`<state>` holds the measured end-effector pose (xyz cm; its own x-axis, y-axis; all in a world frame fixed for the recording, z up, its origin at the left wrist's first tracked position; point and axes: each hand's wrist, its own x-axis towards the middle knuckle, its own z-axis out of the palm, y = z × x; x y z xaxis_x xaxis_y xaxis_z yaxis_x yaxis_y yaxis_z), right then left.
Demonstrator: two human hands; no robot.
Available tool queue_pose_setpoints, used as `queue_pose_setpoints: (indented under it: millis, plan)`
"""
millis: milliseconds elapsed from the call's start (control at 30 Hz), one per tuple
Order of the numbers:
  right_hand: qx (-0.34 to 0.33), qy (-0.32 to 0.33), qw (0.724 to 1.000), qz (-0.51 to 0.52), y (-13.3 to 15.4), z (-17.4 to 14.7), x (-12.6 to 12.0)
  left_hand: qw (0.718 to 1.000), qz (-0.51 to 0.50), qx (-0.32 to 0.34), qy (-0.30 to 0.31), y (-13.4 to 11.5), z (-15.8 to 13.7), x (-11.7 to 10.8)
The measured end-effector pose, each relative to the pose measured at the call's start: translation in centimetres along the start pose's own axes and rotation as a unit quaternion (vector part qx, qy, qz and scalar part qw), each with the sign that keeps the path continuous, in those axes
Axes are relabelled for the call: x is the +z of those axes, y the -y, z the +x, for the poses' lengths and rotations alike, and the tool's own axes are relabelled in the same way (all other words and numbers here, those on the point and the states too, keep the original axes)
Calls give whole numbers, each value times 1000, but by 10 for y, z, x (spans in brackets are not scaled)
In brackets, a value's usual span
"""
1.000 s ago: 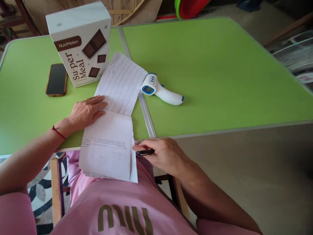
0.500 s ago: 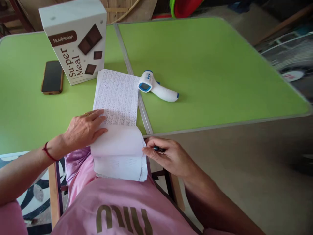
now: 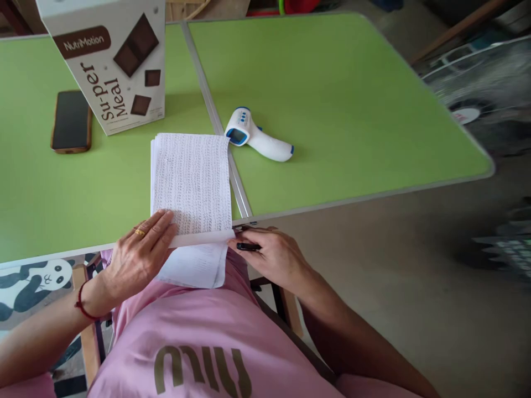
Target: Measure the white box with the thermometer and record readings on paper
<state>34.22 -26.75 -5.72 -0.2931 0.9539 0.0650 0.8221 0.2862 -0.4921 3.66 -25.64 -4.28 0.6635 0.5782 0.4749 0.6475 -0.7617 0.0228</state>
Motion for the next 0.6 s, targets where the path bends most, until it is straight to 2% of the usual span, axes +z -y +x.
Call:
queue_pose_setpoints:
  millis: [67,133,200,267,367,467,533,600]
  plan:
    - [-28,-31,999,-5,4,-1,-5,1000,2,11,-20,0,-4,3]
    - [-68,-97,993,-16,10,-2,-9,999,4,22,-37,1,-5,3]
    - [-118,-164,979,-37,16,-1,-10,998,2,30,-47,1,-3,4]
    - [-162,-198,964,-68,21,1,-9,998,5,38,-56,1,0,4]
    - [-202,-184,955,-113,26,8,-5,996,9,50,-69,-1,4,1]
    - [-243,-181,947,-108,29,15,-9,996,-17,54,-74,-4,7,-13]
    - [-291,-180,938,-54,31,19,-22,995,-52,49,-68,-5,13,-34]
    - [-325,-159,932,33,38,24,-46,992,-110,21,-61,-5,24,-65]
